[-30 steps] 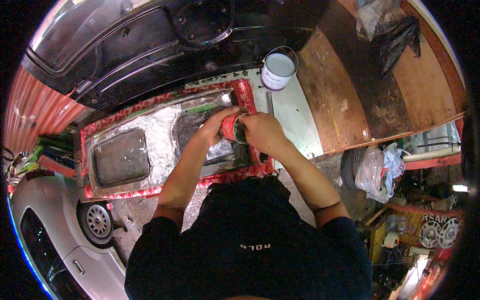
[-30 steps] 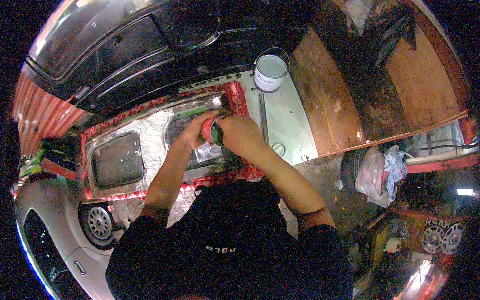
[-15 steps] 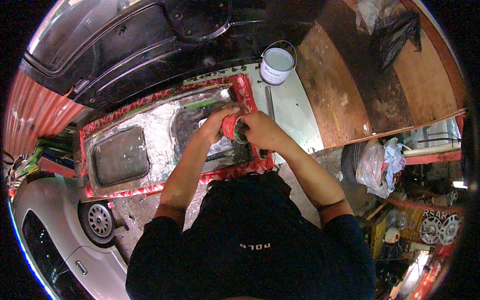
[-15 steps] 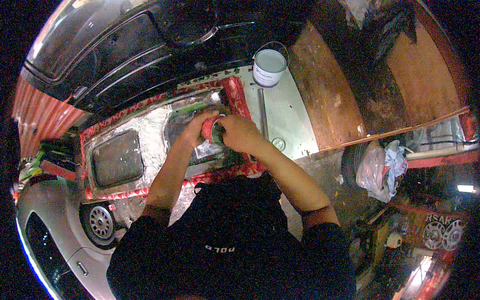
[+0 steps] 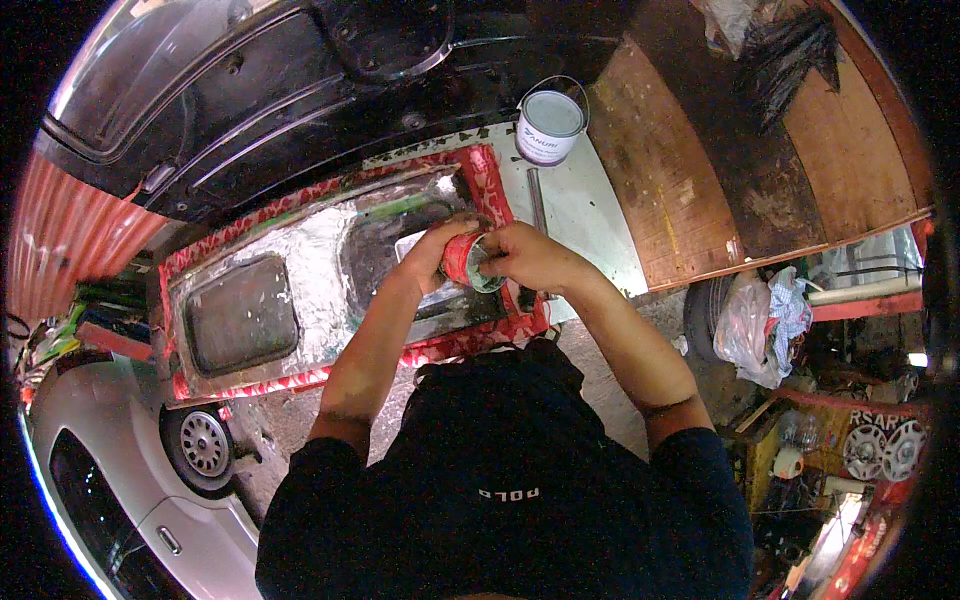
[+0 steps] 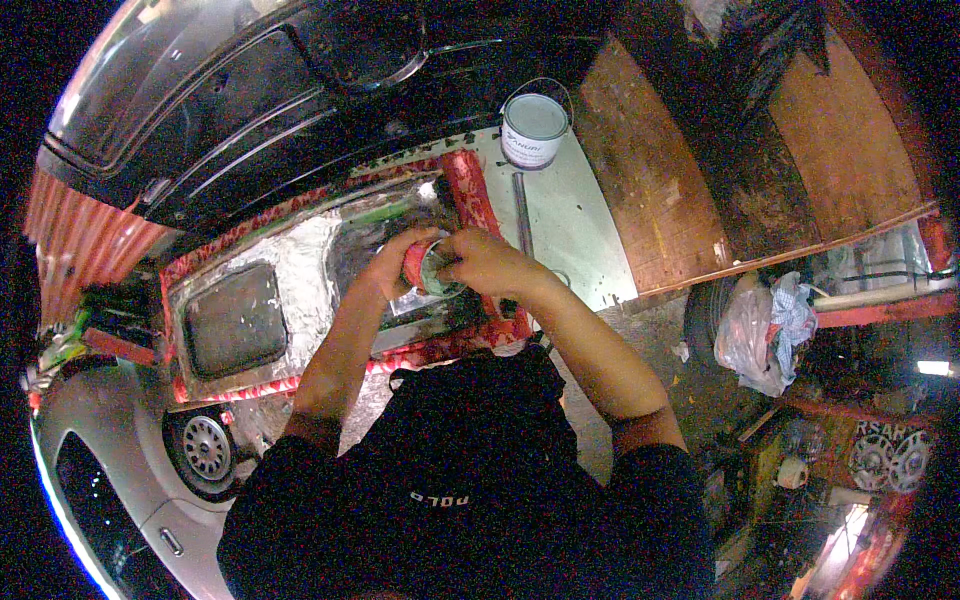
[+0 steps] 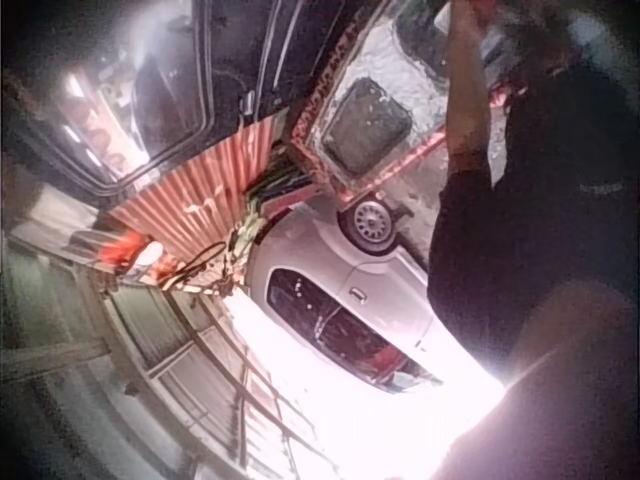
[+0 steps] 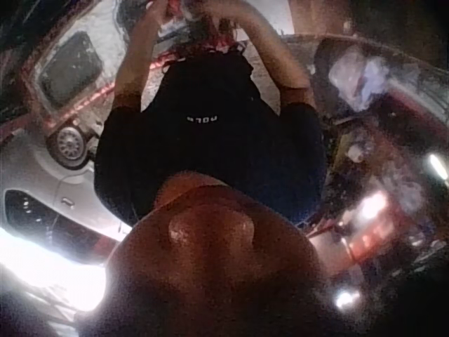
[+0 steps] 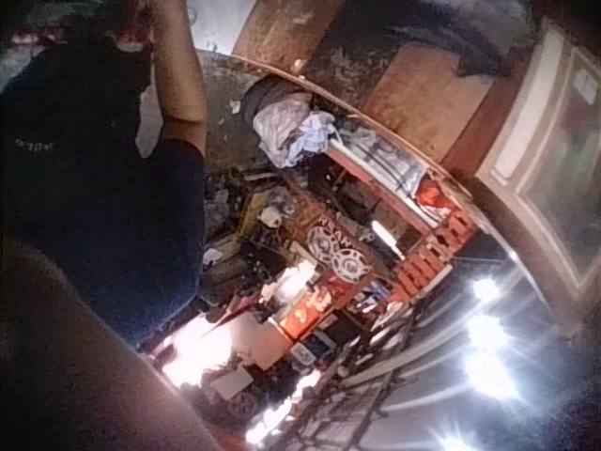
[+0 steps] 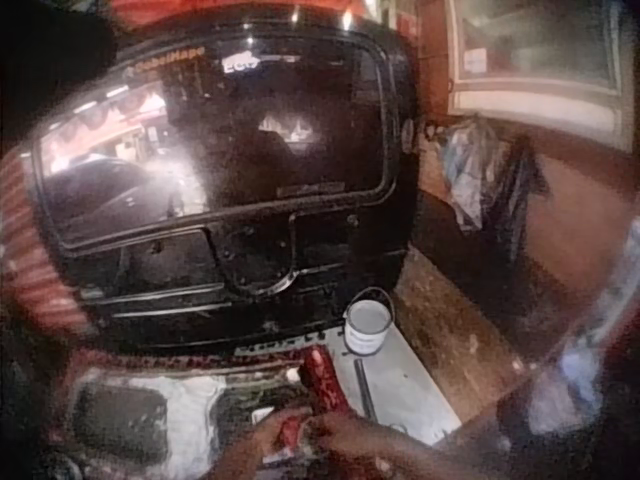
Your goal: The person scoops a white paste from a container and spreads it onto a car hood using a plastic scraper. They repeatedly apply and smooth the filler across the surface, occasionally dipping the scraper into a can to gather more material.
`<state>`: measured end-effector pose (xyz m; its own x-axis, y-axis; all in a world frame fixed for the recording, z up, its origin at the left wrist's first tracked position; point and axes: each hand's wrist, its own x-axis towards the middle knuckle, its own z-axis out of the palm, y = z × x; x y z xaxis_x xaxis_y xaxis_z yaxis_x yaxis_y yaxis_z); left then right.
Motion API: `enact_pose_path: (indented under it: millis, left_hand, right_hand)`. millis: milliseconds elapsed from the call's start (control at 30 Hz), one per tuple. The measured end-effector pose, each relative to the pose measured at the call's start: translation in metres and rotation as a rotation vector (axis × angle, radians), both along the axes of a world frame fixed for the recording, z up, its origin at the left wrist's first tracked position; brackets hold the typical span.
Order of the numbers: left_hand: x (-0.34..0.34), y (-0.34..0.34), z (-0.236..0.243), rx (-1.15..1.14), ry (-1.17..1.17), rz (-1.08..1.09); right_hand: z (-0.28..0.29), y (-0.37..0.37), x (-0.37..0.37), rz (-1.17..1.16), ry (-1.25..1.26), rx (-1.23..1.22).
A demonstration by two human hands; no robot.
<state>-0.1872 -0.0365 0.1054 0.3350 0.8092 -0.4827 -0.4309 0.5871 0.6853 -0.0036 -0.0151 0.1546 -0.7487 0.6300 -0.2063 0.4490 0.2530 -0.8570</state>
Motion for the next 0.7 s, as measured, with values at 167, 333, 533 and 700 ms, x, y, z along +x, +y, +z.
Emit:
enact_pose_path:
  millis: [167, 333, 533, 700]
  left_hand:
    - [0.005, 0.002, -0.002, -0.049, -0.033, -0.034]
    - [0.010, 0.004, -0.003, -0.072, -0.063, -0.053]
    - [0.017, 0.006, -0.009, -0.050, -0.037, -0.041]
    - [0.017, 0.010, -0.013, -0.075, -0.048, -0.031]
  right_hand:
    - [-0.001, -0.001, 0.009, -0.051, 0.076, -0.145]
    - [-0.004, -0.002, 0.015, -0.145, 0.157, -0.365]
    - [0.003, -0.003, 0.023, -0.205, 0.191, -0.414]
    - [0.004, -0.001, 0.032, -0.269, 0.233, -0.495]
